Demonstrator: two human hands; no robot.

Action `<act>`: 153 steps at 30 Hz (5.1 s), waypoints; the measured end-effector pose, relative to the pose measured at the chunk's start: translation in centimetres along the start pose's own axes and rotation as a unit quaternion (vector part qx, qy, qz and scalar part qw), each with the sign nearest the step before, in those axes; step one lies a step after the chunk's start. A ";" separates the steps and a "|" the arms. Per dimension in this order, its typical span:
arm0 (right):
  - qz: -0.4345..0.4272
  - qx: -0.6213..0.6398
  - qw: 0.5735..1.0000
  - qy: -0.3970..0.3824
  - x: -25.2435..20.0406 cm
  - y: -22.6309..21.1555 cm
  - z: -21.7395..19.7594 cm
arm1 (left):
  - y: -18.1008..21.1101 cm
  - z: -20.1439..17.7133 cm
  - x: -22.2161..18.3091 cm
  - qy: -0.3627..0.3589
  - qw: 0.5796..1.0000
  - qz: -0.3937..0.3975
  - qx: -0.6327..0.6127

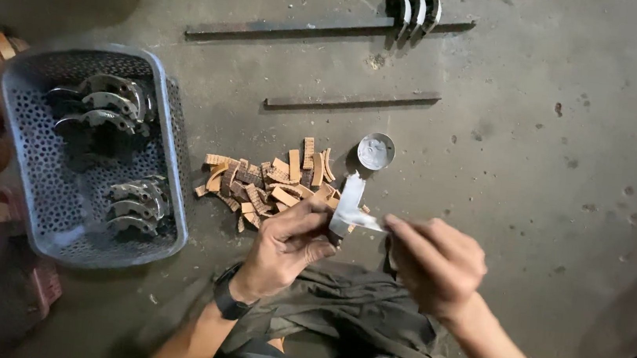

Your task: Applying a white adhesive paste to the back of metal bearing shells and attaching brown cork gasket strips to them.

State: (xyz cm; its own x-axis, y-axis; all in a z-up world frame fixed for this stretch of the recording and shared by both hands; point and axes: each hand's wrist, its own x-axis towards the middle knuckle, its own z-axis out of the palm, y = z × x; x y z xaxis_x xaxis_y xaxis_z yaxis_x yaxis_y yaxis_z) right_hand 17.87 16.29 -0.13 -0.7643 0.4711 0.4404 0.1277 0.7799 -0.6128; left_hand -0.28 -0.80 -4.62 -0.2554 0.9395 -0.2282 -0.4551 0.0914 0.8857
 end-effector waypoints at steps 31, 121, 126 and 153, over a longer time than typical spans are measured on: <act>0.393 0.216 0.880 0.155 0.1 6.5 4.6 | -7.6 -10.4 26.8 -0.009 0.722 0.115 0.682; 0.444 0.351 0.819 -0.090 2.1 0.4 6.0 | -0.8 -1.6 2.6 0.255 0.876 0.255 0.320; 0.451 0.218 0.856 -0.128 2.5 1.8 5.6 | -1.2 -1.9 2.6 0.255 0.860 0.280 0.342; 0.377 0.085 0.918 0.085 -2.0 7.5 5.2 | 5.2 -6.9 23.4 0.180 0.896 0.171 0.368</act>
State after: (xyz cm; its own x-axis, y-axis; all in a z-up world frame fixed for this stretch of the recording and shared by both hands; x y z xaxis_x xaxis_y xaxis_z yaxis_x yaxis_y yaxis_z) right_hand 17.06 19.10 -8.99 -0.3878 0.9194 -0.0650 0.4685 0.1359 -0.8730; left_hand -14.51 19.35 -8.15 -0.5910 0.7994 0.1084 0.3545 0.1366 0.9250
